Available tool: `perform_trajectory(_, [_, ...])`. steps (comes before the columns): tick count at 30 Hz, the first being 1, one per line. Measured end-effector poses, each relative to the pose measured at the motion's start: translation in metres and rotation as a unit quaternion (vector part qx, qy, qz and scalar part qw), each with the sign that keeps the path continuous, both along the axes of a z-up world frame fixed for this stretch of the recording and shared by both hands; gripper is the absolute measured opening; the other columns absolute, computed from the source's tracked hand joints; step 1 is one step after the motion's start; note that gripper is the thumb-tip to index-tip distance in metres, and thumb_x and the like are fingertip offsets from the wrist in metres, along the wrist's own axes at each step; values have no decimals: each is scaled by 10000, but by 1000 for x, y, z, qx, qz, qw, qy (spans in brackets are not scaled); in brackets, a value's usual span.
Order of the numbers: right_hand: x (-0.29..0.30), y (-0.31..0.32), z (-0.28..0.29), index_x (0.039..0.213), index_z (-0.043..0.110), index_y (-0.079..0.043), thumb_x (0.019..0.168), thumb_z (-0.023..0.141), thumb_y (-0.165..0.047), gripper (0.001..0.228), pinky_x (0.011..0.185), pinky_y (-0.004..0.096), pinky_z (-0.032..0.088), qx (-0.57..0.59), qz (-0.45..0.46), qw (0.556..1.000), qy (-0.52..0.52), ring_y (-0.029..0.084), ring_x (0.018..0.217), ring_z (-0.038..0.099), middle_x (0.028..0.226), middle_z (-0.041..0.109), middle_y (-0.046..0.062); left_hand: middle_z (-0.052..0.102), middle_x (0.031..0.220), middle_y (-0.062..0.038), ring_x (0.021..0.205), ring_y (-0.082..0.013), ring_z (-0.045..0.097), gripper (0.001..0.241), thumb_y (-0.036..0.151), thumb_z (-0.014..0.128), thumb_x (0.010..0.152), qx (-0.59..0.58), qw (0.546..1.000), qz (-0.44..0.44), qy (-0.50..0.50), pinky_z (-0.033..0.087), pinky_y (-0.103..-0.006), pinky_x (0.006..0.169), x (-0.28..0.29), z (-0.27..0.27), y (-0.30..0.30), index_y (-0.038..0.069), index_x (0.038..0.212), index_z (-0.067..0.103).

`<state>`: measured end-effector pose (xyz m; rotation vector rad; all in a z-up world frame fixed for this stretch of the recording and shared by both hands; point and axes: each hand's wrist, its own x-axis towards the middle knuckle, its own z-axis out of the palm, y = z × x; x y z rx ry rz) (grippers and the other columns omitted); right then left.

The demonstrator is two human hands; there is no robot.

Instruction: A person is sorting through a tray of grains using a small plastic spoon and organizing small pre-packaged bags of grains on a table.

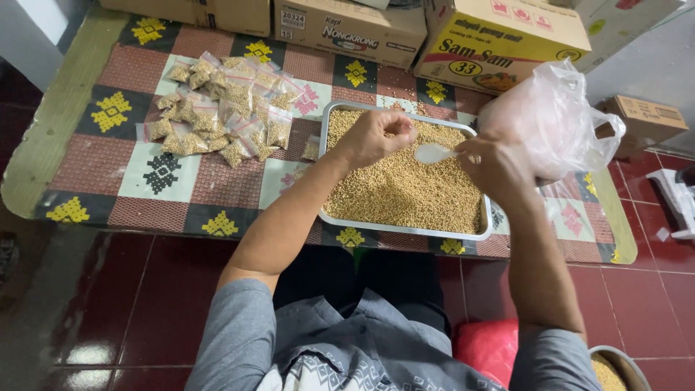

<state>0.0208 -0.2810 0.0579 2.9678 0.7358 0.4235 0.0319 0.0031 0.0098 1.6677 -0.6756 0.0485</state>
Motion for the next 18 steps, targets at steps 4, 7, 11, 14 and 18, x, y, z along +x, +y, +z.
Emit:
perform_trajectory(4, [-2, 18, -33, 1015, 802, -182, 878, 717, -198, 162, 841, 465, 564, 75, 52, 994, 60, 346, 970, 693, 963, 753, 111, 675, 798, -18, 767, -104, 633, 144, 178, 727, 950, -143, 987, -56, 37, 546, -252, 719, 8, -4, -2, 56, 1018, 691])
perform_trajectory(7, [-5, 35, -31, 1047, 803, -119, 896, 720, -148, 174, 862, 477, 555, 135, 92, 982, 90, 359, 992, 689, 967, 749, 142, 689, 861, -33, 796, -85, 652, 210, 109, 778, 918, -196, 977, -65, 46, 558, -228, 729, 16, -10, -1, 21, 1078, 673])
perform_trajectory(11, [5, 44, -35, 1056, 800, -125, 929, 761, -95, 136, 850, 403, 551, 320, 153, 934, 47, 292, 930, 701, 934, 750, 105, 660, 920, -7, 857, -64, 640, 278, 63, 807, 891, -205, 977, -48, 36, 566, -221, 761, 20, -13, -6, 25, 1113, 645])
perform_trajectory(14, [6, 62, -24, 1071, 795, -142, 942, 775, -139, 130, 857, 365, 561, 397, 124, 909, 41, 217, 932, 714, 916, 755, 56, 710, 967, -8, 892, -52, 681, 377, 95, 846, 870, -173, 983, -29, 49, 601, -205, 770, 17, -13, -9, 53, 1186, 643])
perform_trajectory(18, [10, 79, -22, 1026, 787, -70, 854, 873, -102, 195, 752, 355, 578, 384, 188, 902, -61, 249, 812, 715, 838, 737, 84, 717, 935, -30, 861, -74, 689, 377, 135, 883, 841, -153, 988, 8, 32, 611, -207, 722, 5, -10, -16, 53, 1132, 658])
